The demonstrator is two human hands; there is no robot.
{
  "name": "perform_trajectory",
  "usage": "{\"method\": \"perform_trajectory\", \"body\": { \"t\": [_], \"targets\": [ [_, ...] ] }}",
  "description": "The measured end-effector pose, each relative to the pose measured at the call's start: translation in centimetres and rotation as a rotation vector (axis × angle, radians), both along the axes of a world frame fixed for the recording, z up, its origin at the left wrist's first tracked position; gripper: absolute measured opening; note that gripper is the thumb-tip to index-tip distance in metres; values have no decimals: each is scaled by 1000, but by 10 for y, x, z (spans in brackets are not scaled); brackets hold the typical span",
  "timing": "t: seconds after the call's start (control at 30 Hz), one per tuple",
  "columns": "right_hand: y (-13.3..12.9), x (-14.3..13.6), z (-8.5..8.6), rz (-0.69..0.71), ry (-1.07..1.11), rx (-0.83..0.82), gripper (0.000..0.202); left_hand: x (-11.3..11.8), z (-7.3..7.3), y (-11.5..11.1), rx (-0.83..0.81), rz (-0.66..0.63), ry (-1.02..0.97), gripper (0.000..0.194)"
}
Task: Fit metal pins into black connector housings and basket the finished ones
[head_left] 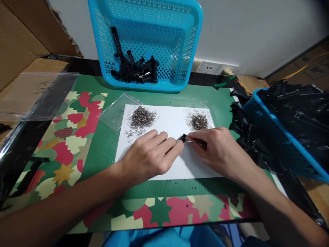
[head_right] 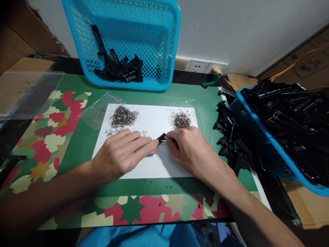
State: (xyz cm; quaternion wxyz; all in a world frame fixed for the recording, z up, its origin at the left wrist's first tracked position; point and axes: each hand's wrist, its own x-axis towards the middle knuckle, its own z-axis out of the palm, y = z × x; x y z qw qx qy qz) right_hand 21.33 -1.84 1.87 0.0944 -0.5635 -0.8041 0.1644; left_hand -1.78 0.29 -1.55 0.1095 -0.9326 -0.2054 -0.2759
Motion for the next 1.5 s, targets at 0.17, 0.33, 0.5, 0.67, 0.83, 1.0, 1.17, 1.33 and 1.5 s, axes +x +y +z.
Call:
{"method": "perform_trajectory", "body": {
  "t": [0.17, 0.33, 0.5, 0.67, 0.83, 1.0, 1.17, 1.33, 1.5],
  "targets": [
    [0, -1, 0, -45, 4, 3, 25, 0, -1, 0, -14, -6, 11, 11],
    [1, -4, -1, -69, 11, 25, 25, -1, -4, 0, -72, -8, -22, 14],
    [0, -6, -2, -73, 30, 46, 26, -2, -6, 1, -139, -6, -50, 15],
    [0, -7, -2, -64, 15, 68, 27, -1, -6, 1, -139, 7, -79, 14],
    [-1, -5, -3, -43, -37, 97, 29, -1, -6, 0, -138, 16, -69, 14],
    [-2, -4, -6, -37, -57, 109, 29, -1, -5, 0, -133, 14, -75, 13],
    [-2, -2, -10, -45, -72, 134, 25, -1, -5, 1, -131, 14, -74, 15],
    [-2, -4, -10, -34, -75, 142, 30, -2, -5, 1, -125, 13, -75, 15],
    [-3, -7, -10, -46, -69, 167, 29, -1, -5, 2, -125, 10, -86, 17]
  ]
}}
